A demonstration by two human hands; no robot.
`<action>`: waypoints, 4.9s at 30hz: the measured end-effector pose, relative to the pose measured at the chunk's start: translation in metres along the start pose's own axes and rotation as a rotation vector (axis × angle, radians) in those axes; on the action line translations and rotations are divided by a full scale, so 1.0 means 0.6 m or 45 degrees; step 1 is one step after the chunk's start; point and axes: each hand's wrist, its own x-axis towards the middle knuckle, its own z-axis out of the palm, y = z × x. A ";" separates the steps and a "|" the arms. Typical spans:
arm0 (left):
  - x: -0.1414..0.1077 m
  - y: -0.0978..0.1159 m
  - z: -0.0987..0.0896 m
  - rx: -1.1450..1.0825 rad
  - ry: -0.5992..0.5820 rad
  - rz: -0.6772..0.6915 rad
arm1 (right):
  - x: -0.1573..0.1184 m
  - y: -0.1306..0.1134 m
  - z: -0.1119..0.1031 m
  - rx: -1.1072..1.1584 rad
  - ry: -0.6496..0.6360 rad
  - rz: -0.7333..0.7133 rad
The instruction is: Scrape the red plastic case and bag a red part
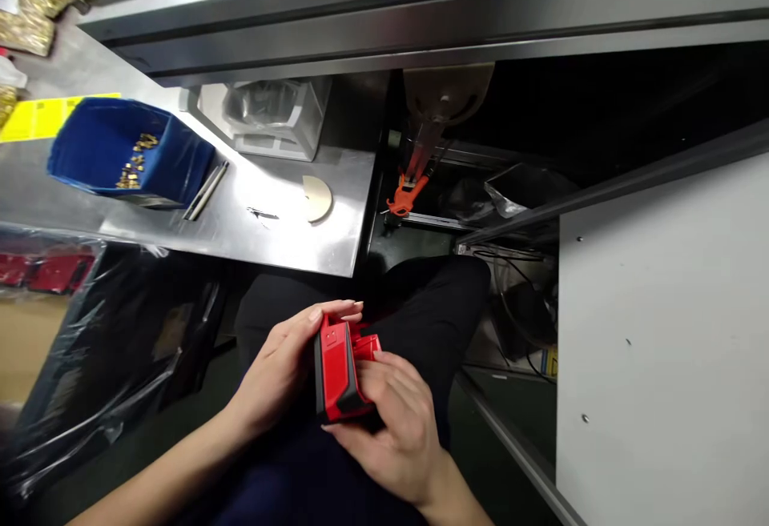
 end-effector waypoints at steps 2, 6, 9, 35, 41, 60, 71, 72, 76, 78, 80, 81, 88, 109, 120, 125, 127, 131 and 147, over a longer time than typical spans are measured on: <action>0.004 -0.010 -0.013 0.125 0.047 0.020 | 0.001 -0.003 0.005 -0.021 0.013 0.160; -0.002 -0.026 -0.044 0.469 0.078 0.247 | 0.011 -0.018 0.012 0.118 -0.140 0.642; -0.017 -0.026 -0.065 0.540 -0.093 0.383 | 0.029 -0.035 0.019 0.154 -0.249 0.786; -0.057 -0.032 -0.108 0.197 -0.018 0.278 | 0.093 -0.099 0.083 -0.090 -0.465 0.839; -0.042 -0.022 -0.105 0.101 0.021 0.103 | 0.080 -0.097 0.083 -0.126 -0.484 0.744; -0.044 -0.013 -0.048 0.193 0.135 -0.094 | 0.062 -0.073 0.062 -0.019 -0.589 0.740; -0.034 -0.012 -0.057 0.289 -0.032 -0.022 | 0.064 -0.064 0.054 0.050 -0.553 0.767; -0.036 -0.013 -0.058 0.283 -0.006 -0.019 | 0.063 -0.063 0.055 0.049 -0.558 0.735; -0.041 -0.021 -0.064 0.171 0.126 -0.087 | 0.064 -0.057 0.045 0.071 -0.625 0.649; -0.041 -0.025 -0.071 0.044 0.193 -0.163 | 0.065 -0.047 0.038 0.188 -0.671 0.672; -0.039 -0.031 -0.079 -0.108 0.237 -0.267 | 0.064 -0.031 0.037 0.355 -0.647 0.698; -0.037 -0.033 -0.083 -0.173 0.243 -0.314 | 0.064 -0.021 0.039 0.429 -0.618 0.704; -0.014 -0.041 -0.107 -0.564 0.405 -0.475 | 0.073 0.038 0.082 0.780 -0.509 0.749; -0.026 -0.045 -0.106 -0.648 0.061 -0.281 | 0.103 -0.026 0.058 0.002 -0.692 0.512; -0.021 -0.048 -0.103 -0.813 -0.013 -0.516 | 0.096 -0.031 0.039 0.053 -0.710 0.431; -0.018 -0.043 -0.096 -0.771 0.011 -0.471 | 0.077 -0.023 0.053 -0.037 -0.627 0.352; -0.016 -0.043 -0.094 -0.695 0.060 -0.439 | 0.074 -0.023 0.056 -0.053 -0.617 0.359; -0.014 -0.044 -0.091 -0.506 0.147 -0.369 | 0.073 -0.026 0.056 -0.071 -0.628 0.431; -0.015 -0.054 -0.100 -0.539 0.285 -0.402 | 0.073 -0.012 0.056 0.174 -0.733 0.546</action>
